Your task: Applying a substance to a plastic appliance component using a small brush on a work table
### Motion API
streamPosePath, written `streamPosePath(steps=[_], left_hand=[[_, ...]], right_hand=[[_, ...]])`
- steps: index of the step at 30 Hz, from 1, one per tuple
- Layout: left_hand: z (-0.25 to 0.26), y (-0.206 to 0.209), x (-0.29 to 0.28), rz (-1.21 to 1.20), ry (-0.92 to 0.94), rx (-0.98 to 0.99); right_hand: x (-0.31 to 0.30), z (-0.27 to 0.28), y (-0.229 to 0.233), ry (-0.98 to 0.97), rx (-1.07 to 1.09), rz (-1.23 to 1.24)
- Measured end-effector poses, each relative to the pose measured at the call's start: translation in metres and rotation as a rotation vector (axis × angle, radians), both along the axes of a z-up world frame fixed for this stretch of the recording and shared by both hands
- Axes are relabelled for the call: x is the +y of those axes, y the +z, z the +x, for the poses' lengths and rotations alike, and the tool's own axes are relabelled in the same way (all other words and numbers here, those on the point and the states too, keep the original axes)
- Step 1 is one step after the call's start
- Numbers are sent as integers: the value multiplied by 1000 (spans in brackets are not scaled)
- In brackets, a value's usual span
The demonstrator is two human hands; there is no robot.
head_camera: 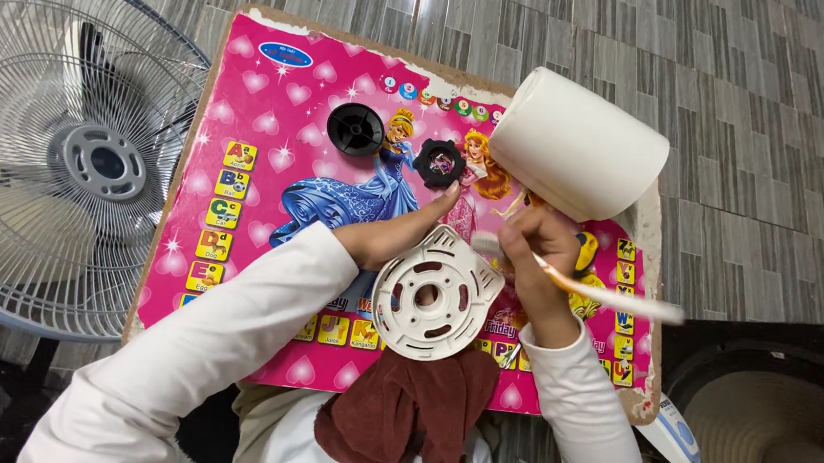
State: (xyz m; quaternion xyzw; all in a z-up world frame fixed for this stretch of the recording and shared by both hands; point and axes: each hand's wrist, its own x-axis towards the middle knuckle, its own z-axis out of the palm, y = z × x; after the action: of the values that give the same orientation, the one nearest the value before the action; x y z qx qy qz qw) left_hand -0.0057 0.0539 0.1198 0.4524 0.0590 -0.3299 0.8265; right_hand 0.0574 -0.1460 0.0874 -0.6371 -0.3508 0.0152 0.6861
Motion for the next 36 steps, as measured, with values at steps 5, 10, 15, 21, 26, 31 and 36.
streamPosePath(steps=[5,10,15,21,26,31,36], left_hand=[[1,-26,-5,-21,5,20],[2,-46,-10,-91,42,75],[-1,-31,-18,-322,248,-70],[-12,-36,-21,9,319,-117],[8,-104,-9,238,34,-476],[32,-164,-2,335,-132,-915],[11,-93,-3,332,-216,-664]], right_hand=[[5,-16,20,9,175,-89],[0,-8,18,-62,185,-111],[15,-25,47,-132,260,-26],[6,-20,32,-148,140,11],[-7,-16,32,-112,-4,-32],[-12,13,-23,51,-45,6],[-8,18,-59,224,132,153]])
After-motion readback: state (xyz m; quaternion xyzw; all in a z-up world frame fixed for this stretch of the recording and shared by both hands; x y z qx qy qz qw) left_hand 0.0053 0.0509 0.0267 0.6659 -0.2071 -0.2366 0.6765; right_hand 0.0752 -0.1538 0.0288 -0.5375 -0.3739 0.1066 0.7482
